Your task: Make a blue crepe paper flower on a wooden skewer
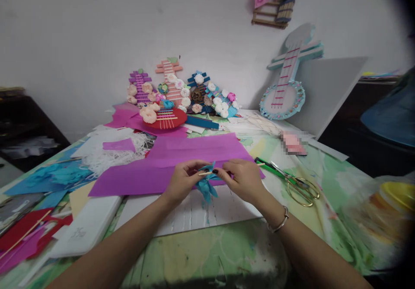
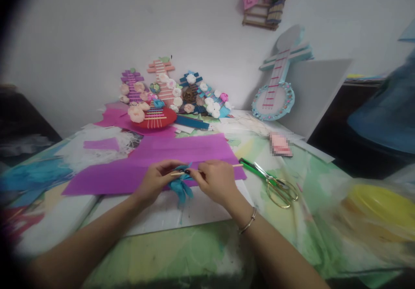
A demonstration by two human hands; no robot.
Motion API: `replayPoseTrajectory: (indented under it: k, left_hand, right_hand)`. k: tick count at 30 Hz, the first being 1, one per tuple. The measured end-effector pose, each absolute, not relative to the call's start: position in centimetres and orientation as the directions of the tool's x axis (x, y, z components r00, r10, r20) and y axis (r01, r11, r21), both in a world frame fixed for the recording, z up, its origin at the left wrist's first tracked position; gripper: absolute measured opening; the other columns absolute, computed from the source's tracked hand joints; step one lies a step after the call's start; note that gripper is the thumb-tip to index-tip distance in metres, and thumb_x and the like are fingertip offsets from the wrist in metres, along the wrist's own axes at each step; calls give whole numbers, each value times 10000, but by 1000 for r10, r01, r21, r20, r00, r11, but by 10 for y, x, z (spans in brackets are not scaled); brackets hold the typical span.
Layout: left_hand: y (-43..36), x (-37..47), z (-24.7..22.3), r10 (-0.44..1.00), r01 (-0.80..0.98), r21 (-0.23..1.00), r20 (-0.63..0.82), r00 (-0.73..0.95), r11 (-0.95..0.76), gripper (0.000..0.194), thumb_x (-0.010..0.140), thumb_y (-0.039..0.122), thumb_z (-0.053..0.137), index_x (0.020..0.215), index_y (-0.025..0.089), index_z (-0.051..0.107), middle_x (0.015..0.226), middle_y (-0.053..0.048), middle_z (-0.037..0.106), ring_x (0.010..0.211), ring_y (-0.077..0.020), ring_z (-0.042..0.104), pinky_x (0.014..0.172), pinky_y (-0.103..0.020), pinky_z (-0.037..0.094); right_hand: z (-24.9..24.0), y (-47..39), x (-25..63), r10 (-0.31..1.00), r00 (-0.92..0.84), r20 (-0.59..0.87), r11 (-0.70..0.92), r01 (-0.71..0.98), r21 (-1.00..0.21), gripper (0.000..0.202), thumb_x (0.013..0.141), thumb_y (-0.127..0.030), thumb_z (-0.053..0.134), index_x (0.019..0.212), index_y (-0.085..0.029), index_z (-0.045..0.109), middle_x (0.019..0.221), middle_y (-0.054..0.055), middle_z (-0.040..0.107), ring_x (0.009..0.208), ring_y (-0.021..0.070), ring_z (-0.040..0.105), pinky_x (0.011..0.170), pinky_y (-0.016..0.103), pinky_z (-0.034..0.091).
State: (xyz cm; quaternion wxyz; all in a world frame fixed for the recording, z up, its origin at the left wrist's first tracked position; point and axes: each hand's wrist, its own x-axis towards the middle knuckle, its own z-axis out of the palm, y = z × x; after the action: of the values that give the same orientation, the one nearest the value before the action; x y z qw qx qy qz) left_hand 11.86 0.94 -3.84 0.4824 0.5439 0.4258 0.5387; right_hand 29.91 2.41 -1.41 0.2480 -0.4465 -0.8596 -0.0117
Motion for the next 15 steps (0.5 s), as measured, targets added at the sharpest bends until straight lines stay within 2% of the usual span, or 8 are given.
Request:
replayPoseTrajectory:
  k: [6, 11, 15]
  left_hand:
    - [6, 121, -36, 977, -91, 983, 169, 130, -158, 199, 657, 224, 692, 846, 171, 719, 776, -37, 720, 638, -128, 631, 561, -209, 486]
    - [5, 119, -37, 972, -103, 979, 188, 138, -175, 240, 652, 234, 683, 874, 154, 724, 817, -72, 729, 751, -199, 660, 657, -282, 518]
    - [5, 118, -39, 973, -111, 975, 205, 104, -193, 257, 761, 330, 587, 842, 133, 732, 807, -92, 725, 772, -217, 660, 676, -306, 513]
  right_hand:
    - [-17, 28, 301, 776, -407, 482, 546, 816, -190, 495, 888, -478, 391, 540, -158, 538, 529, 4, 528, 514, 93, 419, 513, 263, 161]
    - [-16, 27, 300, 765, -400, 504, 544, 821, -173, 523, 882, -506, 390, 517, -162, 539, 508, 7, 518, 494, 97, 411, 506, 265, 159]
    - [-17, 25, 300, 740, -403, 539, 552, 821, -144, 531, 878, -524, 389, 520, -163, 542, 511, 13, 525, 508, 101, 422, 510, 265, 161]
